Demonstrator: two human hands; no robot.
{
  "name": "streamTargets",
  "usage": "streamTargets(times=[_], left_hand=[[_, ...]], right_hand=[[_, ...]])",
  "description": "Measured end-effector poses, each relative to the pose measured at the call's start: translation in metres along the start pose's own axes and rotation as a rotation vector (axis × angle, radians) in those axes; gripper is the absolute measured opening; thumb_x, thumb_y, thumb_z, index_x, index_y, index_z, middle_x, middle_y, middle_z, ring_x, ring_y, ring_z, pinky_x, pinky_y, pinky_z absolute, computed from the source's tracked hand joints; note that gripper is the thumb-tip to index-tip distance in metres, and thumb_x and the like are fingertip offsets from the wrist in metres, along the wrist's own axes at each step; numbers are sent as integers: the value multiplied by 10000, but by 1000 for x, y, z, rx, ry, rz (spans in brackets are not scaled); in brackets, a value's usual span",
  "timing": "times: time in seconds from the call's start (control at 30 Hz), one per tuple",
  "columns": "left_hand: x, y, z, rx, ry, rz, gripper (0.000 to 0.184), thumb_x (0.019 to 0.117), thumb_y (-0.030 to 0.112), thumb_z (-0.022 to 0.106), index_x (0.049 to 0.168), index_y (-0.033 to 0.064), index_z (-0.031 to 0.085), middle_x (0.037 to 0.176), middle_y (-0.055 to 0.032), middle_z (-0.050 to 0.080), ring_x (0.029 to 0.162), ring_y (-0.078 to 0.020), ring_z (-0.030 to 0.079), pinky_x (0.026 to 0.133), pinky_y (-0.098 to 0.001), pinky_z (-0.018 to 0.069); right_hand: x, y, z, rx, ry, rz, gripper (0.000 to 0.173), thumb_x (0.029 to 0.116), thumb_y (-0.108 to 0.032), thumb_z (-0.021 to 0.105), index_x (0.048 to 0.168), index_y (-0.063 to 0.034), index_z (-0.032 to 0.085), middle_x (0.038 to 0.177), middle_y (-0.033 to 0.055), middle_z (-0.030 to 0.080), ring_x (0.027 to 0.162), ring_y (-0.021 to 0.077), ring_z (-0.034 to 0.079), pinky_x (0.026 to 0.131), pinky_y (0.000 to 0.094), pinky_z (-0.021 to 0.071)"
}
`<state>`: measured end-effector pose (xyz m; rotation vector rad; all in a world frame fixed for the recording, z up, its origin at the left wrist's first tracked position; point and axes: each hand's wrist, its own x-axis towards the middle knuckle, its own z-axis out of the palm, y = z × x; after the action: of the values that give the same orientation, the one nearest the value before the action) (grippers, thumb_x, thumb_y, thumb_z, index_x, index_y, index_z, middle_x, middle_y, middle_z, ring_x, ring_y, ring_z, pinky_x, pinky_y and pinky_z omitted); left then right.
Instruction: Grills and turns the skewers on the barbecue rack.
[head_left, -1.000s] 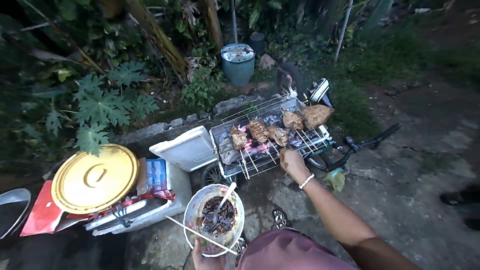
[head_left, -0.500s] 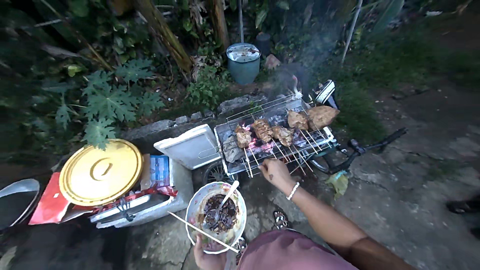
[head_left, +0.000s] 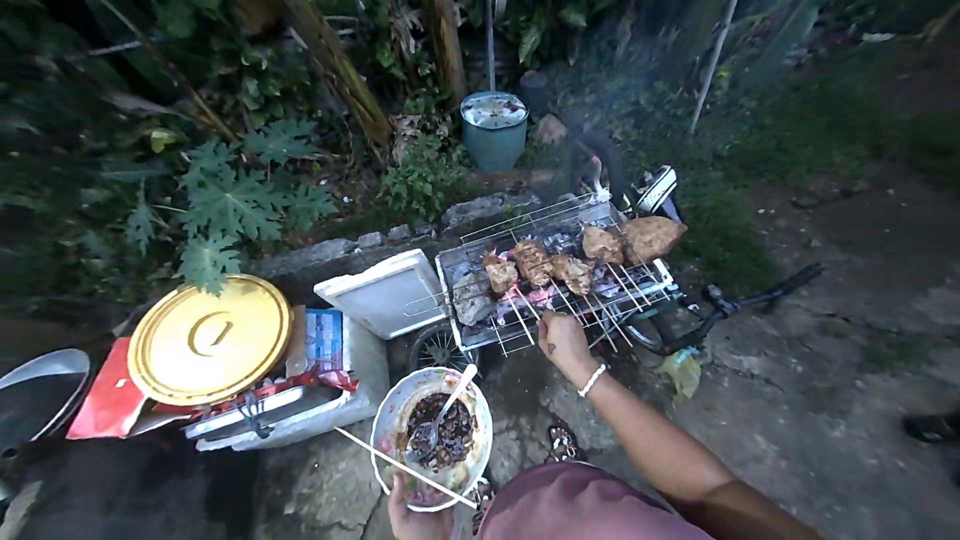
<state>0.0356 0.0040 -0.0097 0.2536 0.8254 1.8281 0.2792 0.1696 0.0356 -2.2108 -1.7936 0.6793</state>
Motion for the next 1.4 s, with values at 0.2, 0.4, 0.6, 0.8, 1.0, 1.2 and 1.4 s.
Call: streamTargets(times=[0.2,0.4,0.6,0.8,1.0,1.2,1.4], left_hand=[[0,-1,2,20,5,-5,513,1060,330,275,827,240,724,776,27,764,695,-77,737,628,-289,625],[3,-5,1,37,-35,-8,468,1034,309,339,753,260,711,619,53,697,534,-30,663,515,-220,572],[0,-4,4,116,-68,-72,341,1009,342,414,851,283,711,677,59,729,590,-36,692,559,-233,589],[-1,-6,4,103,-25,-102,251,959,297,461,874,233,688,729,40,746,645,-60,715,604,-260,608],[-1,-6,4,114,8,-109,226,952,218,449,918,186,671,769,26,756,699,-72,730,649,-282,621],[0,-8,5,214,30,-162,214,918,156,480,1126,105,487,735,34,719,629,-90,713,593,-290,621],[1,-7,0,265,-25,-176,317,890,207,571,1167,93,468,726,27,725,600,-97,709,585,-296,625]], right_hand=[[2,7,3,-44,-56,-8,331,1080,-146,442,1190,91,644,1179,281,675,1155,410,658,991,518,501],[-24,9,-20,164,169,-148,383,1050,-283,569,1117,66,712,1009,258,723,949,399,714,883,548,549],[-41,4,5,641,-349,-463,704,864,-279,781,1412,65,502,950,46,647,741,53,582,702,230,516],[-54,-16,34,613,-130,-467,296,1015,-170,599,1194,42,703,978,127,727,803,81,651,775,240,538],[-57,-25,28,993,-79,-407,100,992,-51,562,1038,11,625,769,-72,633,625,-49,564,592,128,479],[-60,-33,27,1043,-316,-310,186,1006,-36,533,1102,20,683,785,-81,617,605,-43,496,579,145,433],[-59,0,21,732,75,-928,297,1039,-163,536,1046,35,757,998,124,747,935,34,682,879,176,537]])
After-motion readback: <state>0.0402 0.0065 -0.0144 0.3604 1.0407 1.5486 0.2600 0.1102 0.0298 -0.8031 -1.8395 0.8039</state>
